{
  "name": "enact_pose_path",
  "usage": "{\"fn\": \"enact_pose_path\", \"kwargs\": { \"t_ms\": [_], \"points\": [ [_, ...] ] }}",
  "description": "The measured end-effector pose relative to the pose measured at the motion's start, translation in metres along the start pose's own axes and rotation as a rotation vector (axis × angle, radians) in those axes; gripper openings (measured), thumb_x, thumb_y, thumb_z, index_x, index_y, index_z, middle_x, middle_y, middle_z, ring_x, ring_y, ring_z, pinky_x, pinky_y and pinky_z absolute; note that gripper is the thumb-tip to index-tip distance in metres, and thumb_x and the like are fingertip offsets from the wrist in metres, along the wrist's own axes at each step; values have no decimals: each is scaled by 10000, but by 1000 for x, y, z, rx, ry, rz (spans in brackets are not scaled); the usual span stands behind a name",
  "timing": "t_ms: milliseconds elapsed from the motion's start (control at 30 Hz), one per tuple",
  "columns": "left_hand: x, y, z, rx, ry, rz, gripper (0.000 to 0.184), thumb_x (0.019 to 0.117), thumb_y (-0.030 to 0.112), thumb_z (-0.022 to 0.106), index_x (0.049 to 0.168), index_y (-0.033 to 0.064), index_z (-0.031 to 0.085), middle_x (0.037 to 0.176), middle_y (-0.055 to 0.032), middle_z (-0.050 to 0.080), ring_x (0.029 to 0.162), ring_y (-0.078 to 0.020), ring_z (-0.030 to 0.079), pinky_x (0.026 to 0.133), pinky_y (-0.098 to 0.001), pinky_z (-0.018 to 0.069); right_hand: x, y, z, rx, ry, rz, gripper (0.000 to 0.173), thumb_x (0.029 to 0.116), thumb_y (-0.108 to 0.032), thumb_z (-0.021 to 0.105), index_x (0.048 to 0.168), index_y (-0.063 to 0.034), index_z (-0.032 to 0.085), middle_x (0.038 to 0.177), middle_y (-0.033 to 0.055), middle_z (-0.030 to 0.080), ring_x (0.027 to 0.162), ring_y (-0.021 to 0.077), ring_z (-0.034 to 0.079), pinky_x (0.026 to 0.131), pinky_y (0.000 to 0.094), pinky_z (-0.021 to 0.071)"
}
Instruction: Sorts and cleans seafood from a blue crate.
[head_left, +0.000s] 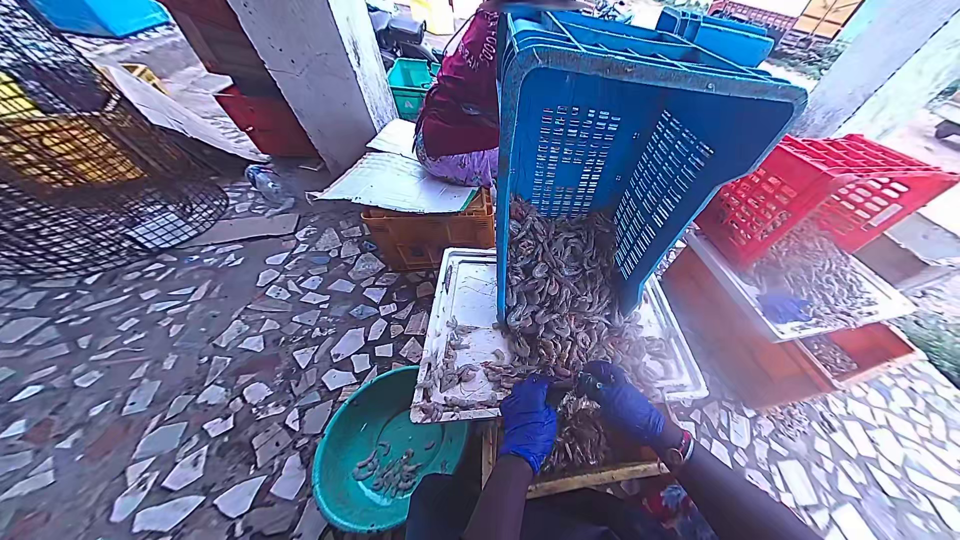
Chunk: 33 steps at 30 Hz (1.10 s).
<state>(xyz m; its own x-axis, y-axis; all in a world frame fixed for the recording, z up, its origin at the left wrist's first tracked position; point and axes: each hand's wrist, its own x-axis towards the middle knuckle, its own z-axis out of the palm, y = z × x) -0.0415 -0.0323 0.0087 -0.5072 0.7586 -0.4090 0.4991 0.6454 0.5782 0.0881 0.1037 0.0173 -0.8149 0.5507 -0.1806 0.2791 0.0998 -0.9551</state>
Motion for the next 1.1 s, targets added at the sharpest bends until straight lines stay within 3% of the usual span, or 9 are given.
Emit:
{"fn": "enact_pose_path", "kwargs": {
  "t_ms": [100, 233, 367, 500, 600, 667, 767, 933, 1100],
  "points": [
    [0, -8, -3, -7, -17, -33, 434, 962, 77, 545, 1385, 123, 632, 1468, -125, 569, 1377, -333, 507, 1106, -576, 404, -3, -8, -14, -51, -5, 34, 164, 989, -148, 585, 1085, -49, 675, 939, -12, 700, 862, 61, 662, 820, 264, 566],
    [0, -17, 0, -184, -46, 68, 413, 1015, 91, 487, 1414, 86, 593, 1446, -161, 579, 1376, -327, 516, 1149, -527, 392, 1, -1, -19, -720, -130, -24, 438, 946, -349, 686, 1366, -231, 658, 1372, 10, 648, 1243, 155, 615, 1083, 413, 486],
    [-2, -19, 18, -778, 41, 287, 489, 1020, -10, 358, 1499, -34, 454, 1583, -210, 416, 1484, -237, 391, 1241, -356, 298, -4, 1, 2, -413, -218, 113, 471, 978, -301, 666, 1385, -76, 594, 1348, 118, 632, 1233, 184, 606, 1085, 387, 478],
    [-11, -3, 23, -1003, 40, 217, 459, 1082, 62, 322, 1521, -52, 397, 1554, -204, 453, 1436, -181, 445, 1204, -312, 344, -11, 38, 32, -625, 25, -332, 420, 1020, -182, 541, 1372, 40, 601, 1321, 221, 660, 1257, 312, 626, 1103, 466, 465],
    [-13, -6, 21, -1040, 162, 139, 430, 1089, 53, 318, 1484, -64, 441, 1489, -209, 518, 1378, -180, 501, 1173, -306, 381, -3, 49, 33, -554, 147, -532, 295, 996, -147, 529, 1192, 9, 685, 1168, 180, 711, 1124, 271, 680, 1005, 436, 539],
    [-10, -12, 16, -1045, 268, 31, 416, 1092, 50, 317, 1463, -67, 463, 1470, -221, 530, 1366, -205, 513, 1169, -328, 388, -3, 39, 24, -501, 40, -423, 288, 1017, -182, 513, 1171, -9, 684, 1129, 137, 703, 1081, 190, 670, 987, 362, 541],
    [-1, -34, 0, -1205, 489, -126, 459, 1064, 33, 295, 1495, -17, 443, 1508, -216, 491, 1353, -264, 509, 1092, -430, 437, 7, 23, 13, -867, -288, -160, 337, 976, -339, 621, 1253, -168, 706, 1256, 83, 696, 1180, 251, 649, 1033, 495, 497],
    [7, -69, -23, -1355, 790, -297, 596, 1089, 44, 287, 1648, 71, 82, 1708, -182, 110, 1557, -296, 210, 1225, -515, 264, 50, 7, 41, -857, -274, -49, 300, 982, -330, 617, 1233, -189, 702, 1288, 67, 671, 1187, 221, 642, 1038, 470, 509],
    [9, -78, -25, -988, 932, -325, 754, 1003, -26, 442, 1627, -20, 20, 1689, -272, 95, 1576, -319, 164, 1273, -394, 167, 139, -12, 122, -814, -238, -184, 337, 1029, -194, 497, 1325, -139, 647, 1329, 104, 650, 1212, 241, 637, 1038, 458, 510]
  ]
}}
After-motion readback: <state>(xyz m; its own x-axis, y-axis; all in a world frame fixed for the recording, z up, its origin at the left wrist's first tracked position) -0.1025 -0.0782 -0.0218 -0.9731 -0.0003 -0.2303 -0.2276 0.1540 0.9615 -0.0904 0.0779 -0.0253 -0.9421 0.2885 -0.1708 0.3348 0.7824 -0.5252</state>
